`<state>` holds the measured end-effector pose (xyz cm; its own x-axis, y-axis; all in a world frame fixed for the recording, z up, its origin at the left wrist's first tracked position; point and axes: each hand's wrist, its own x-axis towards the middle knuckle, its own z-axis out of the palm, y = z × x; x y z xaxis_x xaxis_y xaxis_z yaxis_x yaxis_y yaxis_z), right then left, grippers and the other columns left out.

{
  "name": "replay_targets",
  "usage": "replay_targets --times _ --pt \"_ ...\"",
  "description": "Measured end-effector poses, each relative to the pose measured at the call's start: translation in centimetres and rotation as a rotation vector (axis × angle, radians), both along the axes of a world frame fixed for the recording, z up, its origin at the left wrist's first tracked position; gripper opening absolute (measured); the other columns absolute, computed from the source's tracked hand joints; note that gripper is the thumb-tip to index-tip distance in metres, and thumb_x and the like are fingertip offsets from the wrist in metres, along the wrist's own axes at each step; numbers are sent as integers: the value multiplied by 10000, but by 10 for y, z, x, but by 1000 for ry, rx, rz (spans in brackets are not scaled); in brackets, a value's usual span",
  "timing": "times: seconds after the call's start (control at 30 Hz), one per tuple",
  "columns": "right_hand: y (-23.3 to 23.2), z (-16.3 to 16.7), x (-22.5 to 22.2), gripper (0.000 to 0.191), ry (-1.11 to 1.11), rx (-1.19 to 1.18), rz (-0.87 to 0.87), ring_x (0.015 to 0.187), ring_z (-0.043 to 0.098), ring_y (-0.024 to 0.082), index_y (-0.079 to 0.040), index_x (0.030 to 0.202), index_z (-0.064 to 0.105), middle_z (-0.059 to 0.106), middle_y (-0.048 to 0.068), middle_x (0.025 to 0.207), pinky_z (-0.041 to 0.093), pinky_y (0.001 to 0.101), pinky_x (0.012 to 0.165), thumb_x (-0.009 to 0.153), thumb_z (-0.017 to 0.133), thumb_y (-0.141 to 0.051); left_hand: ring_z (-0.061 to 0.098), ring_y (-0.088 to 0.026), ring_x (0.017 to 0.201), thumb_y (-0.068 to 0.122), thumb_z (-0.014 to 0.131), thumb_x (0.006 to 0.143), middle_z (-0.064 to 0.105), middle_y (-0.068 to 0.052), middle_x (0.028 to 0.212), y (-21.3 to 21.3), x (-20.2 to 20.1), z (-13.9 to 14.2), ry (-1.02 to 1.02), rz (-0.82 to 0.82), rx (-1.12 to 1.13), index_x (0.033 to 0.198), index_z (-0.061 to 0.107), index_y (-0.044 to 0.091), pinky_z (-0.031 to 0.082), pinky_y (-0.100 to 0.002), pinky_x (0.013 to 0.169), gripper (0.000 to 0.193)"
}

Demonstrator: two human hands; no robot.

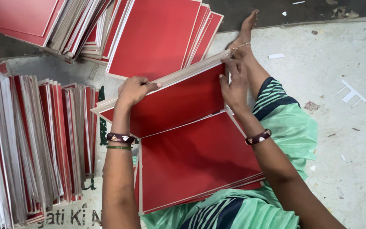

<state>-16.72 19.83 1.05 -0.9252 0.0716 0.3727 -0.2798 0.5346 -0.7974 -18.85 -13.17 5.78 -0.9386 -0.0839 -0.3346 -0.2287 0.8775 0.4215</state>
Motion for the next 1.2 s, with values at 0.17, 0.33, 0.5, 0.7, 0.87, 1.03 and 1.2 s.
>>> replay_targets --times 0.17,0.33,0.5,0.7,0.87,1.03,1.2 --pt "7 8 -11 435 164 293 13 1202 548 424 -22 1291 613 518 240 1302 461 489 1009 867 662 61 647 -274 711 679 754 711 651 -87 650 0 1 -1 76 -3 49 732 725 97 474 -394 760 583" --pt "13 -2 -19 394 310 378 43 1263 545 393 -23 1228 639 533 203 1325 483 465 1053 853 653 96 643 -281 691 693 739 746 642 -100 630 0 1 -2 62 0 14 697 705 72 473 -408 744 624" --pt "18 -12 -20 434 359 422 36 1255 524 395 -27 1250 673 509 202 1325 468 488 1054 832 651 89 636 -287 681 694 741 738 633 -101 616 1 0 -2 58 -3 10 685 704 81 473 -421 728 616" --pt "24 -7 -18 316 419 434 26 1207 525 410 8 1108 638 555 190 1246 454 517 1017 795 678 16 646 -301 706 699 744 740 651 -112 644 -2 2 -3 68 8 11 716 720 76 478 -422 757 624" --pt "65 4 42 188 51 243 244 971 667 354 -10 1043 637 659 170 1001 530 423 832 876 706 -60 679 -300 756 697 731 722 685 -124 684 -6 -11 -9 31 -5 10 803 780 104 496 -421 791 600" --pt "124 26 119 156 -244 190 701 856 755 216 -61 895 721 758 76 904 595 341 747 741 721 -31 686 -309 760 694 725 719 691 -131 700 -13 -20 -16 35 -43 29 831 781 83 498 -425 790 624" --pt "149 41 127 271 -683 118 915 808 782 158 -73 991 814 831 60 911 637 334 747 725 788 -32 681 -312 760 696 718 711 691 -131 709 -12 -18 -16 29 -43 7 835 773 85 493 -437 775 626"
